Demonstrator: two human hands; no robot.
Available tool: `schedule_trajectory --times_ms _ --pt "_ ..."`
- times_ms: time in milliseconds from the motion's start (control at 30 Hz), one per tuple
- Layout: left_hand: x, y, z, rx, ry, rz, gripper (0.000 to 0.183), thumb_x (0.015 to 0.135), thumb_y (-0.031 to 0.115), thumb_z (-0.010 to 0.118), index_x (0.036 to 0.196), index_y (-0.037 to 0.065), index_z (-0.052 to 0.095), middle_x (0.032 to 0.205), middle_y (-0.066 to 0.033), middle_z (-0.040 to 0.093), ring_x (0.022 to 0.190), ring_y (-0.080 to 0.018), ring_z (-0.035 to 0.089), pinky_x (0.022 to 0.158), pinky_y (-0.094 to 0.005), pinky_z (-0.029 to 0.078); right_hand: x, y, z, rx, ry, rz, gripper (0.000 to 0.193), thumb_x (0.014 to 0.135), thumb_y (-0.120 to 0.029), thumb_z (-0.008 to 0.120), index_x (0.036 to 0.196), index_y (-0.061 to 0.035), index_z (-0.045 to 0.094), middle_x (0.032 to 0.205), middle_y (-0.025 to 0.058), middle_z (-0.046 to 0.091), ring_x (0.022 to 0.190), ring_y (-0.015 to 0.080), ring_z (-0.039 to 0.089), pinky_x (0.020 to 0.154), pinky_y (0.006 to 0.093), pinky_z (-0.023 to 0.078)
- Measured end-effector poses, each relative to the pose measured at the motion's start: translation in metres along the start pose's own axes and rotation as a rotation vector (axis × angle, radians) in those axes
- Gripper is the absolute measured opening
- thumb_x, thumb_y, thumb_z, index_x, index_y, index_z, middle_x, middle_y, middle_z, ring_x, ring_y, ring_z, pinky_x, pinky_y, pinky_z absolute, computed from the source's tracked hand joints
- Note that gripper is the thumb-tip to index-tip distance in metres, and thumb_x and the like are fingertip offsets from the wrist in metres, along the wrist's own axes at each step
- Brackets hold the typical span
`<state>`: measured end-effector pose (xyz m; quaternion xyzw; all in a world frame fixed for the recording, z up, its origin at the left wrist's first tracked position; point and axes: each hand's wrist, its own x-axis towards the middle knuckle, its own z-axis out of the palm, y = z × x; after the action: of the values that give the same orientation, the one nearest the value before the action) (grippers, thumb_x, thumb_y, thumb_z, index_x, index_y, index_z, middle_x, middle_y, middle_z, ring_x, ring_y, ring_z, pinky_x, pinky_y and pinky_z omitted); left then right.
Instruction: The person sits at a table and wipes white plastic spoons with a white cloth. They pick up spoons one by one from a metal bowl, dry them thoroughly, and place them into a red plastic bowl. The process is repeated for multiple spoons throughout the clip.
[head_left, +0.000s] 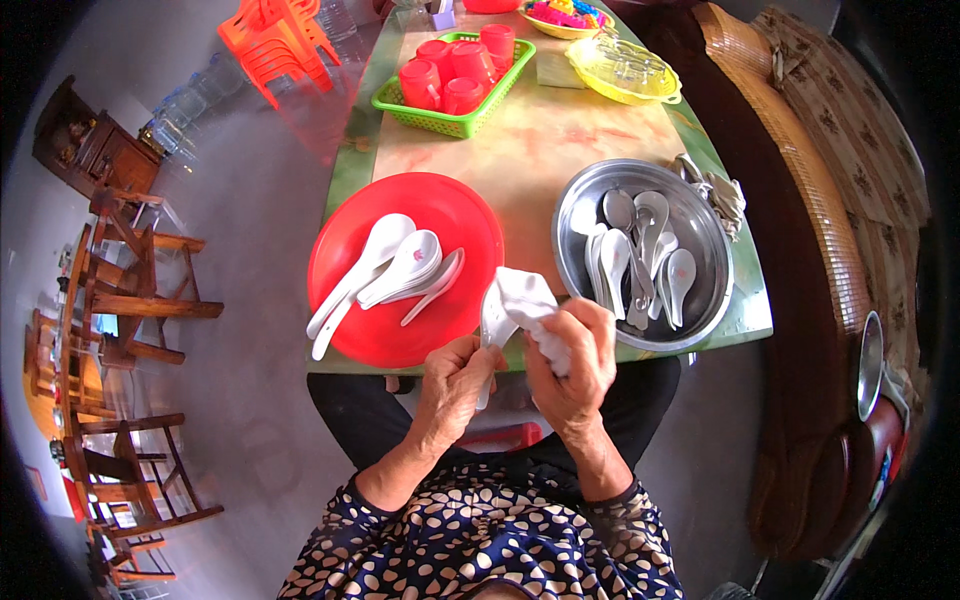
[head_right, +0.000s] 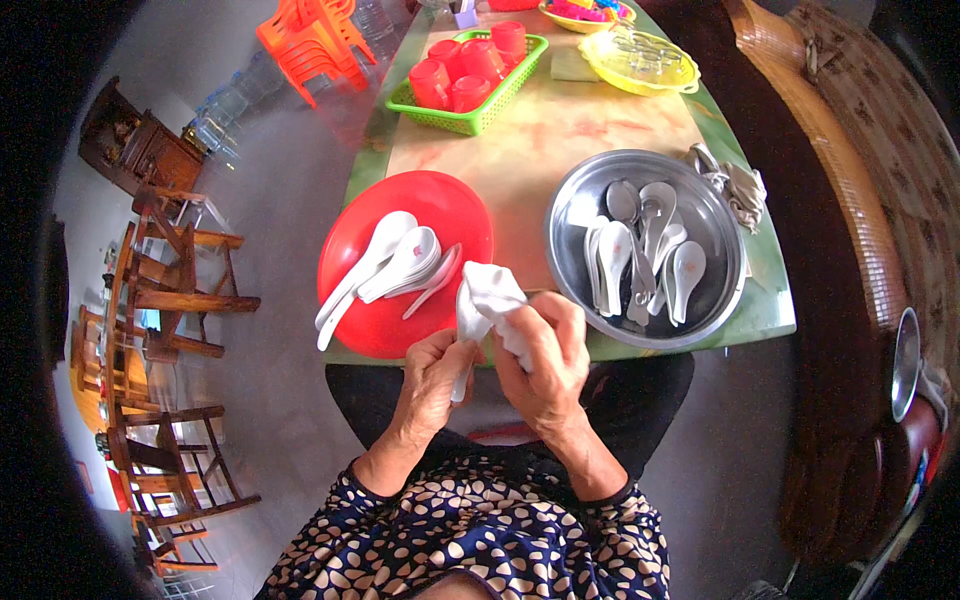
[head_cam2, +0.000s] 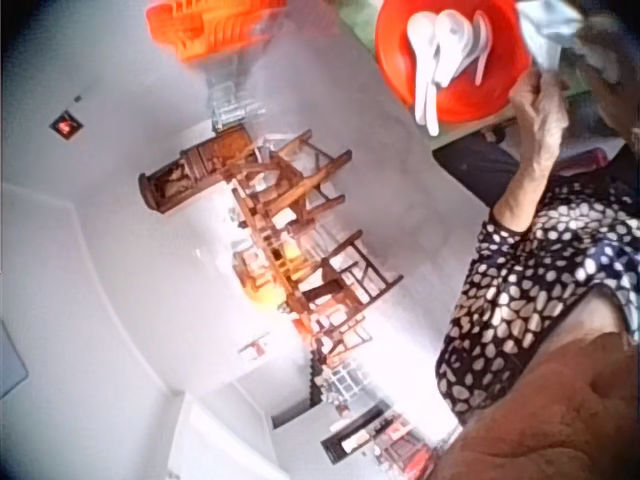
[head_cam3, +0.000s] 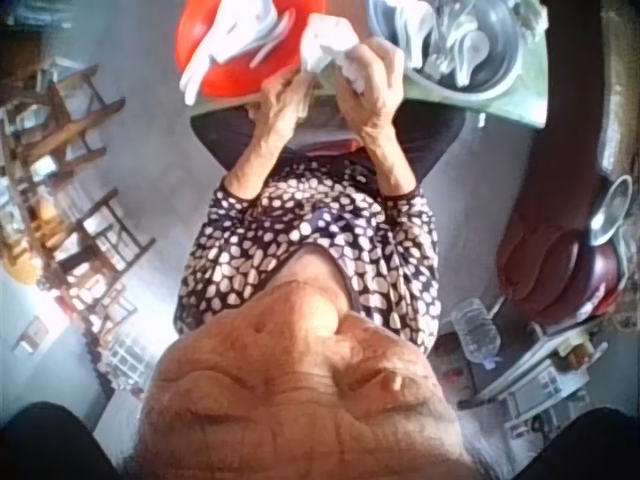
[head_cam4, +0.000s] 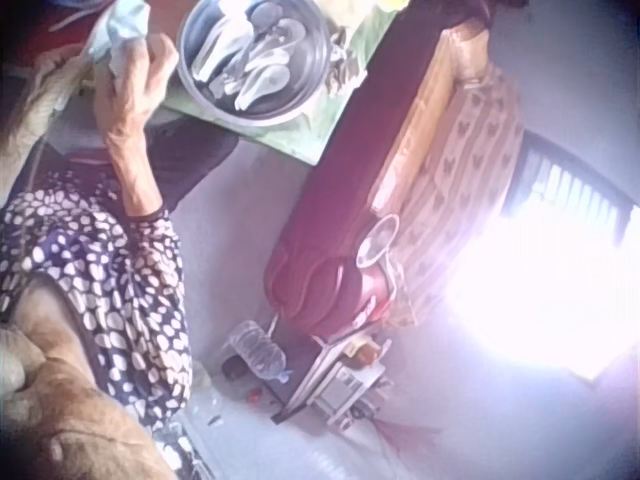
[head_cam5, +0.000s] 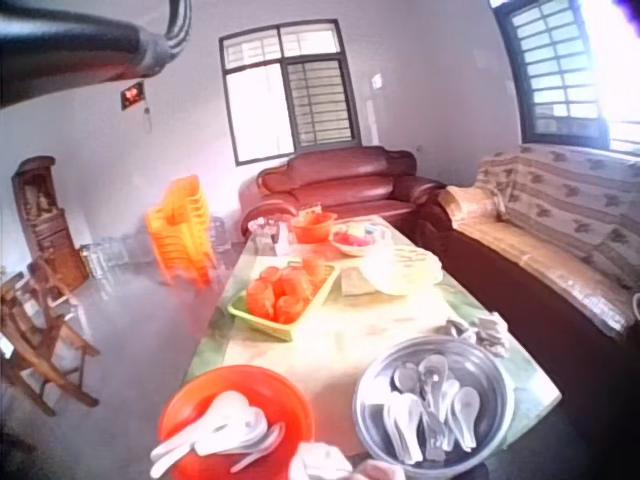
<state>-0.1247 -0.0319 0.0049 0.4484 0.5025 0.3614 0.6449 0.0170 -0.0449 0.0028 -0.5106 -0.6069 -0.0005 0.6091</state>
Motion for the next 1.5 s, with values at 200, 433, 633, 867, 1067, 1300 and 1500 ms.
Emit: schedule_trajectory --times_ms 200,433,633,867,1067,1300,1500 --pt "0.001 -0.005 0.008 0.150 0.002 0.153 0.023 0.087 0.010 0.055 0.066 0.002 0.053 0.054 0.0001 0.050 0.047 -0.0054 0.045 0.043 -0.0218 0.035 -0.004 0.002 0.002 -0.153 -0.235 0.084 0.037 0.066 0.007 0.069 0.101 -0.0021 0.061 0.097 0.0132 0.055 0.082 0.0290 0.059 0.069 0.0365 0.050" --pt "-0.003 0.000 0.012 0.105 -0.014 0.071 0.026 0.089 0.012 0.053 0.065 0.002 0.052 0.053 -0.0003 0.050 0.045 -0.0055 0.044 0.041 -0.0215 0.034 -0.005 0.009 -0.010 0.001 -0.407 0.051 0.031 0.069 -0.003 0.067 0.099 -0.0060 0.063 0.093 0.0069 0.056 0.080 0.0266 0.058 0.066 0.0359 0.051" --pt "-0.002 -0.003 0.013 -0.006 -0.067 -0.008 0.027 0.091 0.014 0.052 0.067 0.003 0.052 0.052 -0.0004 0.049 0.039 -0.0060 0.042 0.037 -0.0208 0.031 -0.006 0.016 0.008 -0.215 -0.151 -0.020 0.035 0.063 -0.003 0.066 0.098 -0.0088 0.063 0.090 0.0056 0.054 0.076 0.0230 0.057 0.059 0.0336 0.048" --pt "-0.002 -0.006 0.011 0.000 -0.069 -0.033 0.024 0.092 0.015 0.051 0.071 0.003 0.053 0.052 0.0000 0.049 0.039 -0.0060 0.042 0.037 -0.0204 0.031 -0.003 0.016 0.011 -0.174 -0.157 0.078 0.033 0.065 -0.002 0.067 0.096 -0.0080 0.062 0.087 0.0068 0.054 0.076 0.0259 0.058 0.061 0.0354 0.048" --pt "-0.003 -0.005 0.005 0.030 -0.070 0.016 0.023 0.092 0.016 0.050 0.075 0.002 0.056 0.054 0.0004 0.050 0.040 -0.0059 0.044 0.037 -0.0200 0.033 0.003 0.016 -0.005 0.086 -0.496 0.036 0.026 0.069 -0.005 0.067 0.094 -0.0099 0.063 0.085 0.0063 0.053 0.079 0.0268 0.059 0.064 0.0370 0.050" --pt "-0.006 -0.006 0.006 -0.027 -0.092 -0.049 0.023 0.092 0.017 0.051 0.076 0.001 0.056 0.053 0.0006 0.048 0.040 -0.0058 0.043 0.037 -0.0206 0.032 0.003 0.016 0.009 -0.022 -0.273 0.012 0.025 0.070 -0.004 0.066 0.094 -0.0088 0.062 0.086 0.0073 0.053 0.075 0.0266 0.057 0.061 0.0355 0.049" --pt "-0.011 -0.007 0.009 -0.035 -0.034 0.007 0.021 0.090 0.014 0.053 0.073 0.002 0.056 0.052 0.0013 0.047 0.041 -0.0055 0.043 0.038 -0.0208 0.032 -0.007 0.008 0.018 -0.283 -0.129 0.077 0.030 0.070 -0.006 0.067 0.099 -0.0091 0.059 0.086 0.0081 0.053 0.077 0.0260 0.057 0.060 0.0353 0.048"
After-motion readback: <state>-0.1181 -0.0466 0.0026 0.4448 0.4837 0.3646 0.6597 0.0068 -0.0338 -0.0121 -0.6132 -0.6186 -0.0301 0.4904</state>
